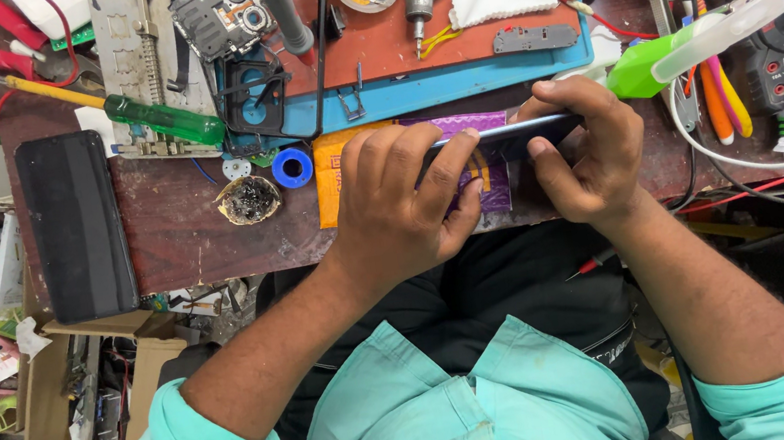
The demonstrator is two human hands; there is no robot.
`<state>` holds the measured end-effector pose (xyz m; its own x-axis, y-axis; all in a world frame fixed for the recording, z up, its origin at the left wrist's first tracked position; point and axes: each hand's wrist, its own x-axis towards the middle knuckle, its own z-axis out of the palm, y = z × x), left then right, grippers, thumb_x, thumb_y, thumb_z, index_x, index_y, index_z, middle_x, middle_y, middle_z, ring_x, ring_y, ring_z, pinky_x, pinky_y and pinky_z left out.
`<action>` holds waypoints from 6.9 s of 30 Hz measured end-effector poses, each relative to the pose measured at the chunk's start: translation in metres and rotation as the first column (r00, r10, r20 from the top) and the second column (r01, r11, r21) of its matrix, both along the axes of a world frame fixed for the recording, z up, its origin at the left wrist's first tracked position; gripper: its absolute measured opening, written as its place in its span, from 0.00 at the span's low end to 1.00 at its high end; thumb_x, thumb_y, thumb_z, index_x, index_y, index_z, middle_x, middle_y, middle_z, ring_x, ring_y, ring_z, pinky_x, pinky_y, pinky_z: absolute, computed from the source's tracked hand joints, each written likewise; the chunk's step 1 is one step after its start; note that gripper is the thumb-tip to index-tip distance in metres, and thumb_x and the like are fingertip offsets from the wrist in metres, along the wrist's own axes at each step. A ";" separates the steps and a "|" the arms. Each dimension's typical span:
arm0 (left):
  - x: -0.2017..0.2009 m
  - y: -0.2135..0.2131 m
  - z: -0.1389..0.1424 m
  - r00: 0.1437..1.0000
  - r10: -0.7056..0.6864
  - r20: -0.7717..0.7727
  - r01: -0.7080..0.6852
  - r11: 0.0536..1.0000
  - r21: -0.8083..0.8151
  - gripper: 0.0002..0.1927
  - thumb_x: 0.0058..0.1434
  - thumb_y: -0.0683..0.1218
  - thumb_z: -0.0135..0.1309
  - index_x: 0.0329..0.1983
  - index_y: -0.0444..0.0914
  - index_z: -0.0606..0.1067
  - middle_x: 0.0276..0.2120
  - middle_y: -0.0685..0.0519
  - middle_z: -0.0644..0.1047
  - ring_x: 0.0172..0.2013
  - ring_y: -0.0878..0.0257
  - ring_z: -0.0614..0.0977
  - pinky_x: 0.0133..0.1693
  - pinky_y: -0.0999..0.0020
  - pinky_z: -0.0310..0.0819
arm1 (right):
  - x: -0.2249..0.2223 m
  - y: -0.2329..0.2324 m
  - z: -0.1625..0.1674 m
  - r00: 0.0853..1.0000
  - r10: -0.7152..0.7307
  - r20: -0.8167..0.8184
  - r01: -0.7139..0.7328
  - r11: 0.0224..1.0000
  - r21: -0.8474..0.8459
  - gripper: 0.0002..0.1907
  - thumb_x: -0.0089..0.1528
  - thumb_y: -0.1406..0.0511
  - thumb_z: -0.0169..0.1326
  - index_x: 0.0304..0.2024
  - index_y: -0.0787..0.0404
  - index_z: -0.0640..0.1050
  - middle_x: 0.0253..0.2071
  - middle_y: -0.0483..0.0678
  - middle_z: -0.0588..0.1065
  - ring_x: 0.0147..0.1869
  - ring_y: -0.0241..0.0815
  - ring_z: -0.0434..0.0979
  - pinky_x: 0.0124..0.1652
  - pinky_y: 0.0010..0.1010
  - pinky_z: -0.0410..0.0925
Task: The person tests a smartphone by unlocking it and navigating the screen, then uses a heat gun to warm the internal components while the device is open. The person handles the phone and heat gun throughout the process.
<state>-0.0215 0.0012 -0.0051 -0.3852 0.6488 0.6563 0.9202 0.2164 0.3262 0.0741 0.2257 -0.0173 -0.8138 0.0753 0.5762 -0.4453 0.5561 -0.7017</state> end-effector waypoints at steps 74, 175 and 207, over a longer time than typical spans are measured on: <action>0.000 0.000 -0.002 1.000 0.012 -0.009 -0.012 1.000 -0.028 0.28 0.65 0.50 0.64 0.65 0.42 0.67 0.52 0.49 0.67 0.55 0.50 0.70 0.58 0.48 0.64 | 0.001 0.000 0.000 1.000 -0.004 0.019 0.004 1.000 0.003 0.24 0.65 0.79 0.52 0.64 0.66 0.67 0.40 0.57 0.77 0.43 0.43 0.80 0.47 0.28 0.73; 0.084 0.013 -0.111 0.598 -0.169 0.784 0.779 0.352 -0.518 0.14 0.62 0.45 0.54 0.51 0.44 0.79 0.43 0.49 0.84 0.47 0.47 0.85 0.47 0.51 0.79 | 0.005 0.002 -0.007 0.998 0.057 0.037 -0.050 0.986 -0.161 0.19 0.71 0.71 0.48 0.64 0.65 0.68 0.41 0.56 0.77 0.44 0.44 0.80 0.50 0.33 0.74; 0.094 0.012 -0.114 0.745 -0.366 0.558 0.667 0.433 -0.606 0.20 0.44 0.53 0.64 0.42 0.44 0.81 0.43 0.50 0.81 0.54 0.49 0.77 0.55 0.45 0.68 | -0.005 -0.009 0.011 0.993 -0.056 -0.106 0.075 0.980 0.184 0.24 0.58 0.76 0.64 0.55 0.64 0.71 0.38 0.53 0.77 0.42 0.47 0.81 0.44 0.34 0.73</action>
